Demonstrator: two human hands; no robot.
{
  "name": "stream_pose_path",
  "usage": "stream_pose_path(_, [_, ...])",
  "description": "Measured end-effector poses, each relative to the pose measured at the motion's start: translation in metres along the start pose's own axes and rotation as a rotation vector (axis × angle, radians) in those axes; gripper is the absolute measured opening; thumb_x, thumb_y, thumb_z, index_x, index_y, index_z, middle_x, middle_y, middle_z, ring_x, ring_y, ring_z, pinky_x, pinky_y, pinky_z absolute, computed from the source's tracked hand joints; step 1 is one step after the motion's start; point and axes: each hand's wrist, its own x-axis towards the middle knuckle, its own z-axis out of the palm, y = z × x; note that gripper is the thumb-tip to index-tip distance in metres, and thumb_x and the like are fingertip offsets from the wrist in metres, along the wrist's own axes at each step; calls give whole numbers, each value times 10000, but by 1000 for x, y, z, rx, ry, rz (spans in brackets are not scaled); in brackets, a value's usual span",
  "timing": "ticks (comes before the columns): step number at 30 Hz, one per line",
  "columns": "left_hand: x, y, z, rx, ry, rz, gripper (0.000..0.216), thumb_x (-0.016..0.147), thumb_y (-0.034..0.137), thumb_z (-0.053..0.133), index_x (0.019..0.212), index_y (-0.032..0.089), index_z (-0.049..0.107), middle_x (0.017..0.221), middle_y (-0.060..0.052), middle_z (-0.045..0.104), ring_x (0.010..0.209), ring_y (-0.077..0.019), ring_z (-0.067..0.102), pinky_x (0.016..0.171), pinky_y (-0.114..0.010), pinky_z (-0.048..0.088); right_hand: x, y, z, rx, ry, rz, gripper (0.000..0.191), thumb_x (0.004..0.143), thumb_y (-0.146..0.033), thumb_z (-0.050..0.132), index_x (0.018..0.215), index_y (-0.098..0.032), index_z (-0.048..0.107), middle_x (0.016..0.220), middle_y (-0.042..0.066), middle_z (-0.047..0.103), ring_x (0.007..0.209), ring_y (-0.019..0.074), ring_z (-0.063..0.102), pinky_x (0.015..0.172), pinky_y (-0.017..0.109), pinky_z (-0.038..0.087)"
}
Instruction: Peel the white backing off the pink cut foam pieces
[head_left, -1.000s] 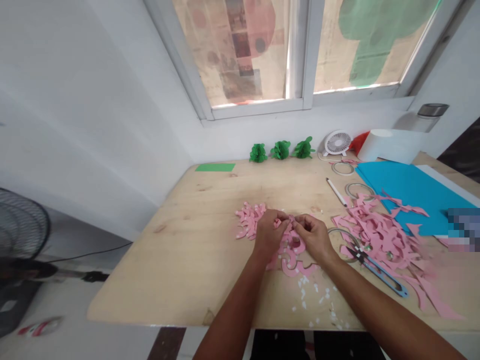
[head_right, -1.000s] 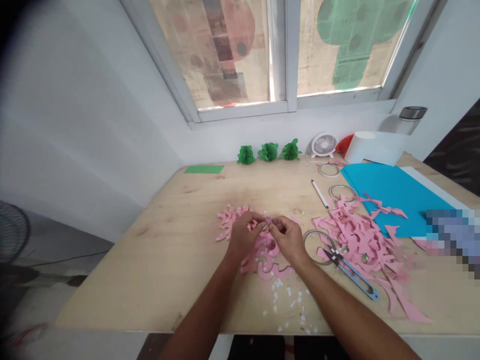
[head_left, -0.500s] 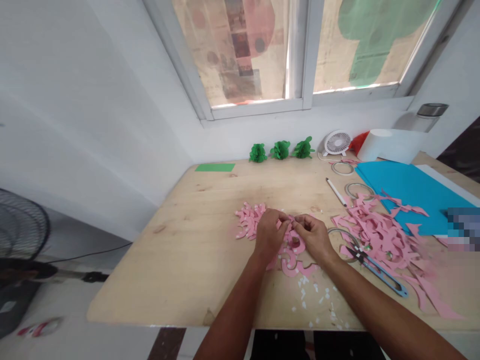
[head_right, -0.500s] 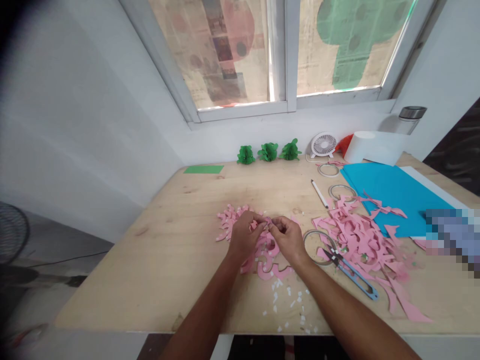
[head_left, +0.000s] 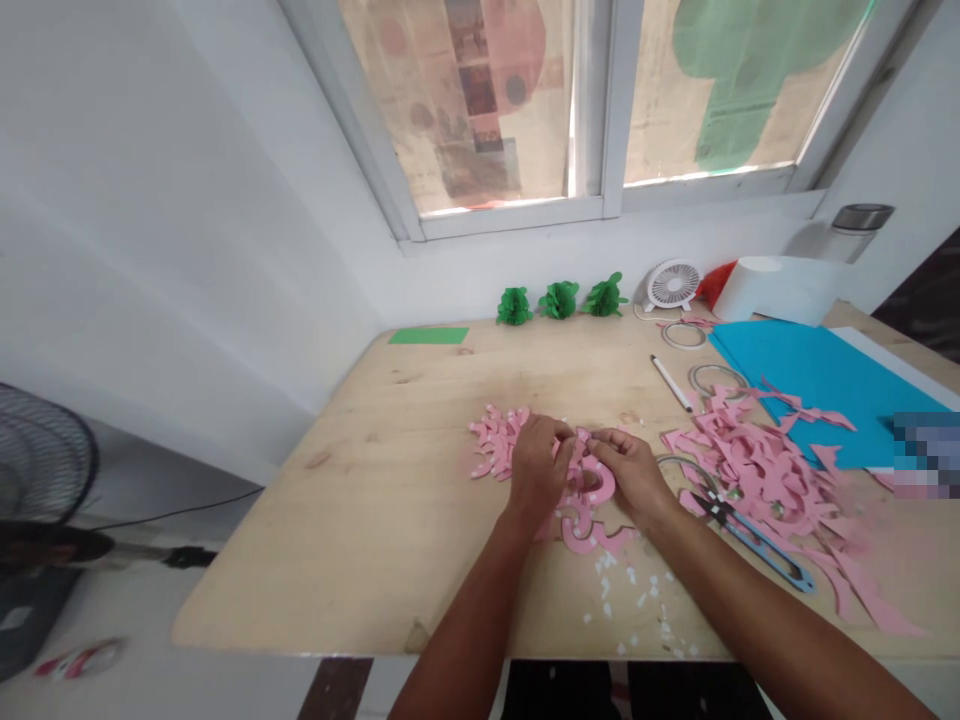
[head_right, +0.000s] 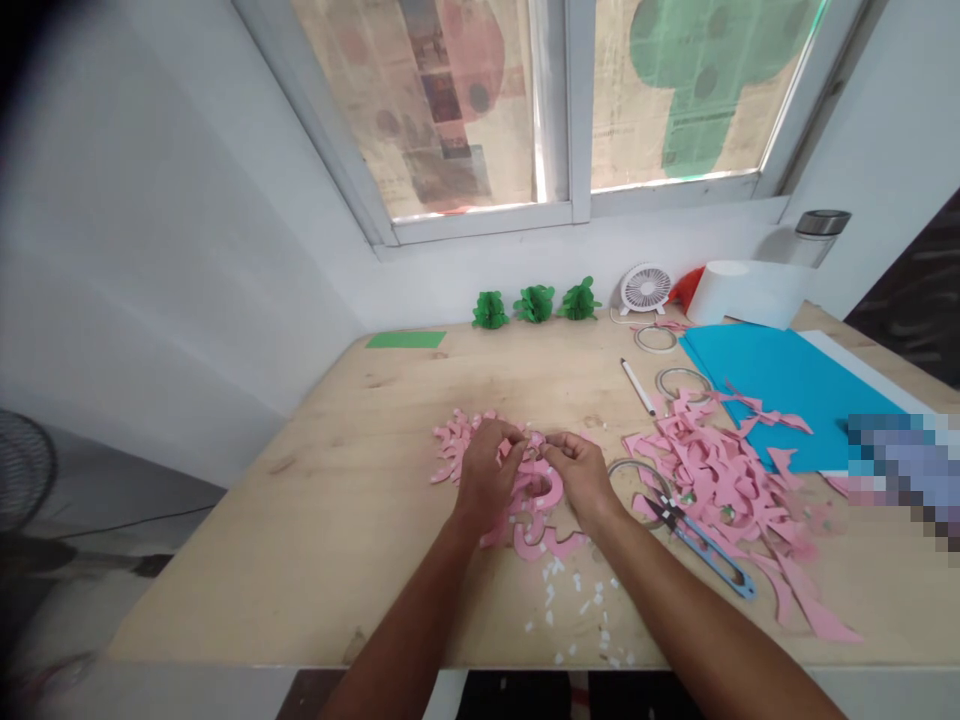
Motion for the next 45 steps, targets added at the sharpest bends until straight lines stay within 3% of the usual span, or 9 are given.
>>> stream_pose_path(4, [1, 0, 0, -19, 32, -9, 43, 765, 182, 526, 724, 180, 538, 725, -21, 585, 747, -153, 531, 689, -284, 406, 1, 1, -1, -8, 29, -13, 253, 603, -339, 721, 754, -153, 640, 683, 20, 646, 603, 141, 568, 580, 258, 441])
stream_pose_path(12, [0, 0, 4, 21, 31, 49, 56, 742, 180, 542, 697, 184, 575, 709, -34, 618, 763, -174, 545, 726, -320, 411, 2, 1, -1, -263, 53, -167, 243, 658, -382, 661, 724, -154, 613, 627, 6, 593, 549, 118, 511, 501, 223, 404])
stream_pose_path(19, [-2, 1, 5, -51, 75, -82, 18, 701, 187, 581, 709, 180, 595, 719, -30, 624, 731, -161, 568, 675, -292, 433, -2, 0, 1, -369, 23, -195, 264, 688, -435, 613, 753, -179, 620, 553, -10, 574, 491, 143, 548, 416, 224, 403])
stream_pose_path(29, [0, 1, 4, -234, 7, -284, 64, 691, 163, 547, 705, 168, 610, 691, -12, 647, 651, -126, 572, 605, -250, 447, -5, -1, 1, -489, 18, -235, 253, 721, -417, 578, 805, -183, 628, 560, -2, 588, 479, 146, 566, 403, 221, 422])
stream_pose_path(45, [2, -1, 3, -432, -69, -424, 61, 671, 184, 570, 690, 142, 610, 633, 0, 612, 537, -91, 500, 511, -207, 394, -8, -2, 3, -514, 22, -248, 224, 726, -401, 580, 783, -189, 621, 597, 0, 603, 458, 140, 569, 409, 225, 434])
